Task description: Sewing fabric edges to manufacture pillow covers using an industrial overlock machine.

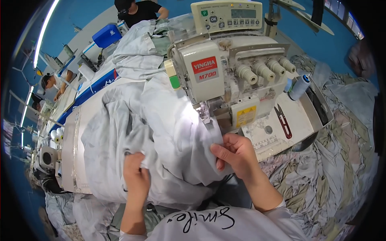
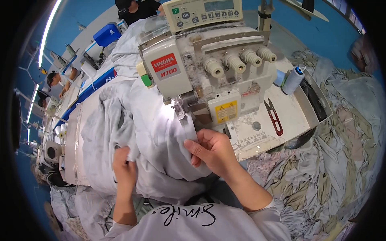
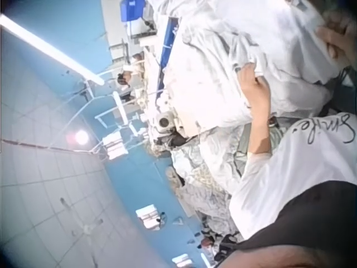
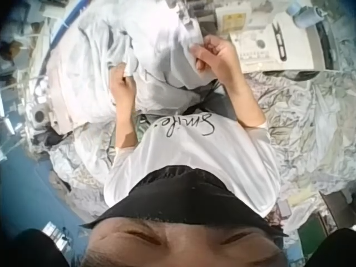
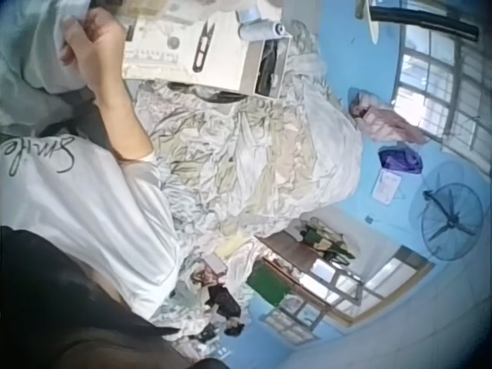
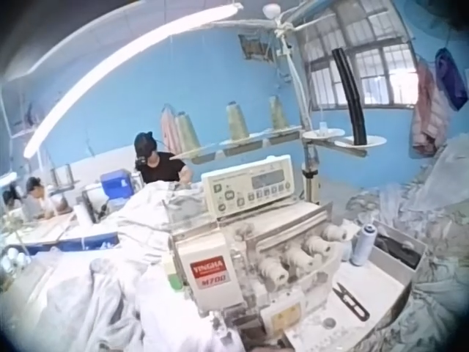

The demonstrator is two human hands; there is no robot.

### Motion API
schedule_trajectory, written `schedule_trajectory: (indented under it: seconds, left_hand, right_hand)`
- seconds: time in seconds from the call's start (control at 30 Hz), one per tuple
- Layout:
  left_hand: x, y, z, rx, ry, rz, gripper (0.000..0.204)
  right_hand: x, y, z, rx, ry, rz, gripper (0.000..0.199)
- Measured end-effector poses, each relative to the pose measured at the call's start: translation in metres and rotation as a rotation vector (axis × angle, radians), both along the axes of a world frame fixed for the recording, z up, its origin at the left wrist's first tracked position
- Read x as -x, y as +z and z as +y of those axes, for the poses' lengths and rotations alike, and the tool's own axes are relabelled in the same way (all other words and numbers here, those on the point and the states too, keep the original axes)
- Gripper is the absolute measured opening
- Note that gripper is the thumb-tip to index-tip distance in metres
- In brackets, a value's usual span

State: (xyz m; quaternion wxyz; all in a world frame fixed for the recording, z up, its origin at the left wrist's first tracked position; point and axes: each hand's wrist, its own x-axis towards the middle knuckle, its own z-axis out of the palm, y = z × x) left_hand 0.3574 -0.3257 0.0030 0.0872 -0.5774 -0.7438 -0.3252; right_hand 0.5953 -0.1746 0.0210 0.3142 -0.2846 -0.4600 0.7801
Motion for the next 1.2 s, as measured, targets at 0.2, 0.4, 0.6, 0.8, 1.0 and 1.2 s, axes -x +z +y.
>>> schedule_trajectory:
  seconds: [0.2,0.4,0.6,0.8,1.0,1.2]
  left_hand:
    - [0.043,0.024,0.028,-0.441,0.237,-0.308,0.021]
    - [0.070,0.054,0.057,-0.571,0.180,-0.228,0.021]
    - [0.103,0.074,0.087,-0.536,0.206,-0.141,0.020]
    - [0.127,0.096,0.113,-0.558,0.208,-0.130,0.021]
    - [0.146,0.119,0.132,-0.525,0.255,0.006,0.027]
    - [0.187,0.146,0.158,-0.549,0.308,0.161,0.034]
  right_hand:
    - [0.001,-0.003,-0.001,-0.007,0.011,0.009,0.017]
    - [0.000,-0.003,0.000,-0.024,0.006,0.023,0.018]
    - [0.001,0.000,0.000,-0.012,-0.002,0.020,0.022]
    - [0.001,-0.002,-0.001,-0.008,-0.004,0.024,0.022]
    - [0.001,0.000,-0.001,-0.013,-0.007,0.027,0.022]
    - [0.001,0.001,-0.001,-0.035,-0.004,0.009,0.022]
